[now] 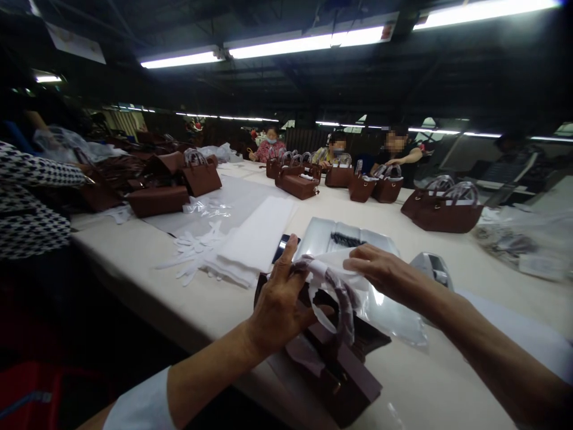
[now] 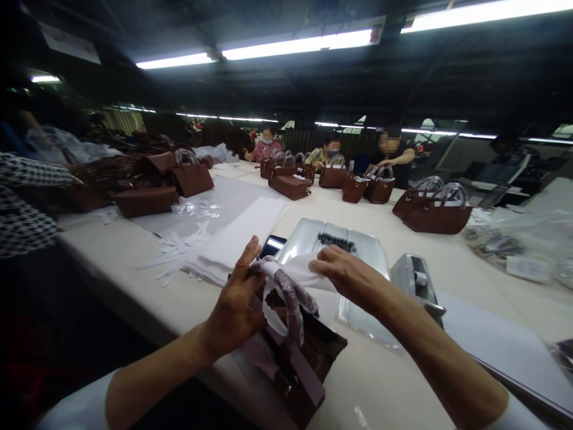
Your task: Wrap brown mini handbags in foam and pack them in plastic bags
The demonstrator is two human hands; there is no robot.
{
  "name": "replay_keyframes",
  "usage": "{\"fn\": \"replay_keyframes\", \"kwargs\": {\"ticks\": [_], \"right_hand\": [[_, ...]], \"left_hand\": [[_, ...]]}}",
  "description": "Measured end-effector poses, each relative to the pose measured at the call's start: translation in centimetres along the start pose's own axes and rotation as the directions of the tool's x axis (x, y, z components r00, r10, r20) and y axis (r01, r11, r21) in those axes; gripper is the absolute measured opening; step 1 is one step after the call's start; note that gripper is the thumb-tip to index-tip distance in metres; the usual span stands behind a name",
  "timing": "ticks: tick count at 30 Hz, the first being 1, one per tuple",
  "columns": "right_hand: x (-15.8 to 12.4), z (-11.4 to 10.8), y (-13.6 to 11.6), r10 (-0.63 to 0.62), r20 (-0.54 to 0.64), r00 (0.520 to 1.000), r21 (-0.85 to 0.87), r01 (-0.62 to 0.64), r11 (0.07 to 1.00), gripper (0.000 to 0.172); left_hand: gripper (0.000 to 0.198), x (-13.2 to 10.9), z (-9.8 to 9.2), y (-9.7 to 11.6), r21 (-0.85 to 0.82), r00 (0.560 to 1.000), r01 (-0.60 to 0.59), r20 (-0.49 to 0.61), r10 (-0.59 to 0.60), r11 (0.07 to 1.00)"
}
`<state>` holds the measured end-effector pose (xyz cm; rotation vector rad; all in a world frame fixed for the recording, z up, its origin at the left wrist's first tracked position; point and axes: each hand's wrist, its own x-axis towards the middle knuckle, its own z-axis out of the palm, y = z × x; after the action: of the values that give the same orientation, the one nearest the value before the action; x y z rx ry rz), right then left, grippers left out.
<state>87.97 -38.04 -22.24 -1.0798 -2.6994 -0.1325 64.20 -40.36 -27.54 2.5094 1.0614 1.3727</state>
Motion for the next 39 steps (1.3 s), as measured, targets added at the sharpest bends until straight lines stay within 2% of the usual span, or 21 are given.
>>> {"fn": "replay_keyframes", "kwargs": {"ticks": [5,10,13,15,17,19,21,23,26,28,30,32,35,39], "right_hand": [[0.5,-0.4,-0.3,-0.056,0.058,0.997,-0.064,0.059,0.996,0.027],[0.5,0.9,0.6,-0.081,-0.002,0.997,-0.062,0.080,0.995,0.025],[1.2,1.6,0.7,-0.099,-0.034,0.994,-0.010,0.099,0.995,0.026],[1.5,1.7,0.3,-0.061,-0.048,0.997,0.058,0.064,0.996,0.027],[1.1,1.7,-0.7,0.068,-0.094,0.993,0.121,-0.057,0.991,0.027],[-0.3,1.4,-2.4,0.300,-0.171,0.938,0.163,-0.273,0.948,0.028],[-2.2,1.1,-4.6,0.522,-0.206,0.828,0.194,-0.488,0.851,0.032],[-3.9,0.9,-7.0,0.646,-0.170,0.745,0.214,-0.612,0.762,0.045],[-4.7,1.3,-9.9,0.709,-0.066,0.702,0.248,-0.677,0.693,0.069],[-4.2,2.0,-10.9,0.747,-0.002,0.665,0.284,-0.716,0.638,0.072],[-3.5,3.0,-11.4,0.783,0.001,0.622,0.304,-0.746,0.592,0.065],[-3.0,4.0,-11.7,0.805,-0.068,0.589,0.279,-0.764,0.582,0.057],[-3.0,5.2,-12.0,0.799,-0.158,0.580,0.222,-0.768,0.601,0.039],[-3.1,5.6,-12.2,0.808,-0.170,0.565,0.219,-0.778,0.589,0.027]], "left_hand": [[0.056,0.3,0.6,0.2,-0.011,0.999,0.031,-0.018,-0.031,0.999],[0.053,0.7,1.2,0.6,0.013,0.996,0.088,0.010,-0.088,0.996],[0.042,0.8,1.5,0.5,-0.015,0.995,0.100,-0.006,-0.101,0.995],[0.033,0.9,1.6,0.4,-0.048,0.993,0.114,-0.008,-0.115,0.992],[0.027,1.0,1.7,0.3,-0.077,0.992,0.122,-0.009,-0.123,0.990],[0.025,1.0,1.8,0.3,-0.102,0.992,0.125,-0.008,-0.127,0.987],[0.023,1.1,1.8,0.3,-0.112,0.992,0.127,-0.004,-0.129,0.986],[0.020,1.2,1.8,0.3,-0.118,0.993,0.117,0.015,-0.116,0.986],[0.016,1.2,1.8,0.2,-0.134,0.995,0.097,0.028,-0.094,0.986],[0.017,1.3,1.9,0.1,-0.138,0.996,0.086,0.025,-0.083,0.987],[0.021,1.3,1.9,0.1,-0.135,0.998,0.067,0.010,-0.066,0.989],[0.023,1.3,2.0,0.0,-0.130,0.999,0.043,-0.001,-0.043,0.991],[0.023,1.3,2.0,-0.1,-0.076,1.000,-0.015,-0.003,0.015,0.997],[0.024,0.9,1.5,-0.1,0.059,0.993,-0.118,-0.012,0.119,0.991]]}}
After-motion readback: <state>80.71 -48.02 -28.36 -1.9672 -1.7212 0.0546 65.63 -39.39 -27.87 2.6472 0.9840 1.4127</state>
